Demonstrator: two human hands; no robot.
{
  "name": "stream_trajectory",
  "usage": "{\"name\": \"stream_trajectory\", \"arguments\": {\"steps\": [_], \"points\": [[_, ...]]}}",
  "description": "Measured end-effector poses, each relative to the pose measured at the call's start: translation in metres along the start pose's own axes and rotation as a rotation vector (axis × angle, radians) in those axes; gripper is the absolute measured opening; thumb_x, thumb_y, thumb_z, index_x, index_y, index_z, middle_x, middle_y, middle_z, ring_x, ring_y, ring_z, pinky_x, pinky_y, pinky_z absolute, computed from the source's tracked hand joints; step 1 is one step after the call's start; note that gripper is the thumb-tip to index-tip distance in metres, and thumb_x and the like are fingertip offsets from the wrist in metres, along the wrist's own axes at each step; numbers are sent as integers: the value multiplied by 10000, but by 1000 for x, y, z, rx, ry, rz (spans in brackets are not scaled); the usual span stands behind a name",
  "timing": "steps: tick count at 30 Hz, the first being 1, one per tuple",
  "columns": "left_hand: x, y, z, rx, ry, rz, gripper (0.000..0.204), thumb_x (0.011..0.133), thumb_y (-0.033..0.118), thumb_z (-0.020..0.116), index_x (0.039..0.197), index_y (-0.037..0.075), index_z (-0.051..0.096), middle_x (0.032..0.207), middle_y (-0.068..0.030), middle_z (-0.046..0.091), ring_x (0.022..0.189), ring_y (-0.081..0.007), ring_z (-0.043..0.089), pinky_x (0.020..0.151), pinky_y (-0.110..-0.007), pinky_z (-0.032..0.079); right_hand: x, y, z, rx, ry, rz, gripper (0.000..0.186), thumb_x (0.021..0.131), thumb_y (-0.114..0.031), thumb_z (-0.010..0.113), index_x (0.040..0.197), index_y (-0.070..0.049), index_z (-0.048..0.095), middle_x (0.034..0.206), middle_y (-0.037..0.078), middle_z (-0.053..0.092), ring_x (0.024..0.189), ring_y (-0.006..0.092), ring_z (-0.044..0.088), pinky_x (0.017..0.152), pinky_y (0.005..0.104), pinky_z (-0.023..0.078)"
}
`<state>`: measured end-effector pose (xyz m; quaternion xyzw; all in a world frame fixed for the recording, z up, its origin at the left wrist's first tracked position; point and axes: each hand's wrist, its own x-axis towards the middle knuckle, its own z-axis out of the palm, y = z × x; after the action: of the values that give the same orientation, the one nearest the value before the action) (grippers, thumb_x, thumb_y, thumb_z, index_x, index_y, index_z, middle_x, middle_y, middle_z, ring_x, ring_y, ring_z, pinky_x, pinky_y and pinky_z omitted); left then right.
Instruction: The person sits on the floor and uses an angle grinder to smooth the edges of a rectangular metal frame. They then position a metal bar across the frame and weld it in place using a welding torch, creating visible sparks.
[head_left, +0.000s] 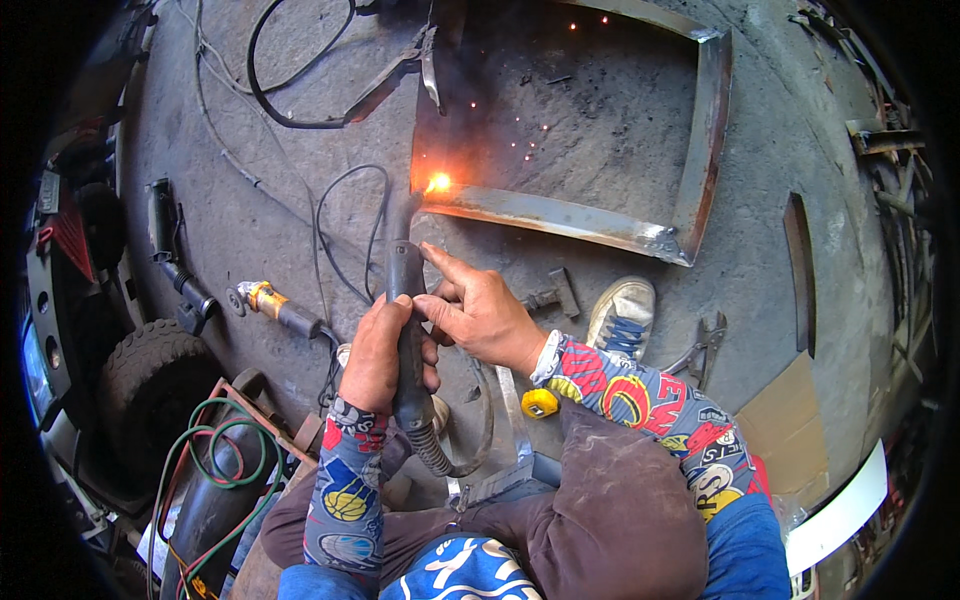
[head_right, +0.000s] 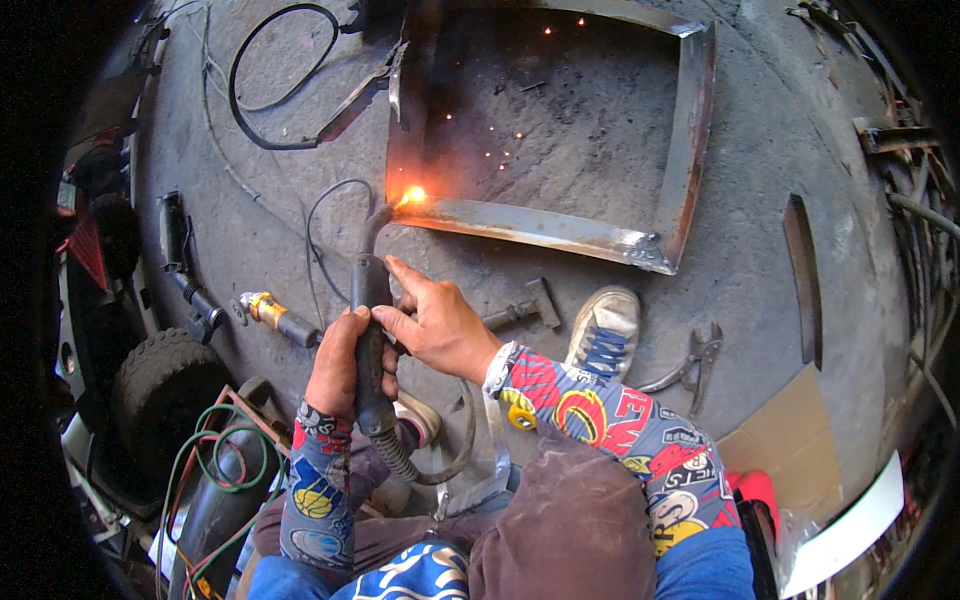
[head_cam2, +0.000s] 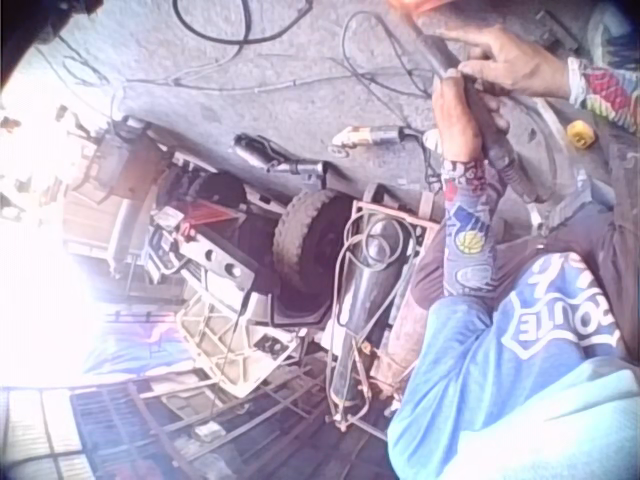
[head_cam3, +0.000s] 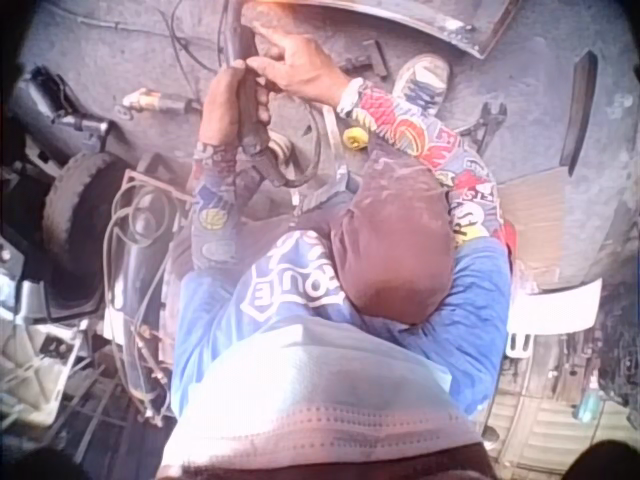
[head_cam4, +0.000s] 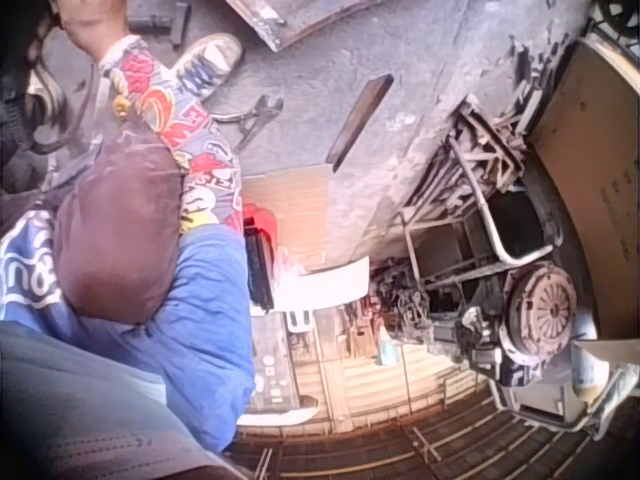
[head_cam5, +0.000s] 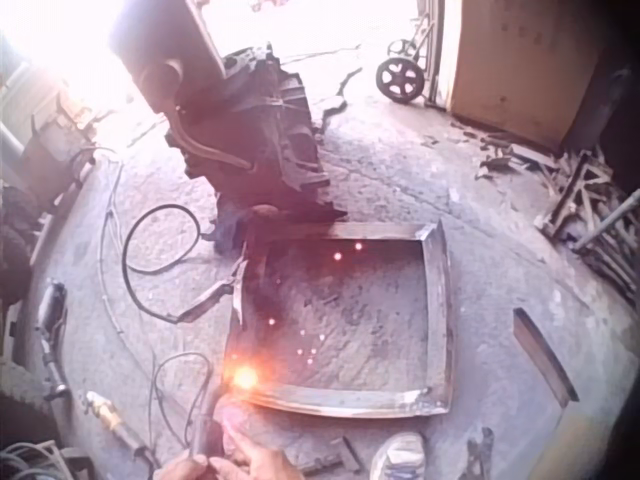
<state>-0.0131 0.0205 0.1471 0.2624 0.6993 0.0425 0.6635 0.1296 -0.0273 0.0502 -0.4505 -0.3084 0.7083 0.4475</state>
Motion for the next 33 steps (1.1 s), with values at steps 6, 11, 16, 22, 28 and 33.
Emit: {"name": "stream_trajectory", "arguments": {"steps": [6, 11, 16, 22, 28, 33], "points": [[-6, 7, -5, 5, -41, -68, 382, 1050, 396, 480, 1171, 39, 535, 836, -135, 665, 527, -207, 642, 447, -316, 544, -1, 1, 4, 17, 20, -29, 663, 958, -217, 704, 1450, 149, 453, 860, 273, 733, 739, 259, 757, 666, 365, 556], [-16, 33, -9, 54, -125, -97, 432, 1078, 442, 478, 1171, 23, 524, 806, -155, 674, 556, -259, 686, 483, -347, 576, 3, -1, 10, 27, 47, -73, 611, 972, -206, 681, 1415, 162, 479, 787, 259, 711, 674, 255, 730, 622, 378, 521], [-13, 66, -5, 228, -30, -180, 440, 1075, 437, 475, 1116, 2, 535, 716, -159, 664, 513, -289, 685, 462, -358, 563, 6, -6, 15, 190, 65, -44, 529, 985, -195, 657, 1403, 98, 519, 759, 239, 703, 643, 255, 715, 619, 383, 513], [-6, 79, 11, 383, -35, -199, 451, 1069, 431, 476, 1091, -15, 541, 717, -148, 650, 490, -245, 662, 433, -344, 554, 10, -1, 13, 205, 130, -55, 490, 996, -206, 639, 1386, 72, 535, 774, 235, 712, 672, 261, 722, 622, 388, 521], [-2, 77, 17, 429, -39, -207, 445, 1073, 468, 464, 1122, 32, 541, 695, -138, 655, 471, -241, 650, 437, -336, 549, 8, 6, 9, 223, 107, -67, 464, 999, -227, 625, 1336, 86, 561, 810, 241, 719, 712, 289, 734, 669, 403, 536], [-3, 75, 20, 431, -20, -198, 449, 1072, 469, 465, 1120, 28, 532, 686, -124, 635, 468, -237, 646, 425, -332, 550, 9, 7, 10, 173, 137, -80, 421, 997, -226, 621, 1274, 90, 594, 808, 233, 720, 740, 302, 740, 684, 404, 546]]}}
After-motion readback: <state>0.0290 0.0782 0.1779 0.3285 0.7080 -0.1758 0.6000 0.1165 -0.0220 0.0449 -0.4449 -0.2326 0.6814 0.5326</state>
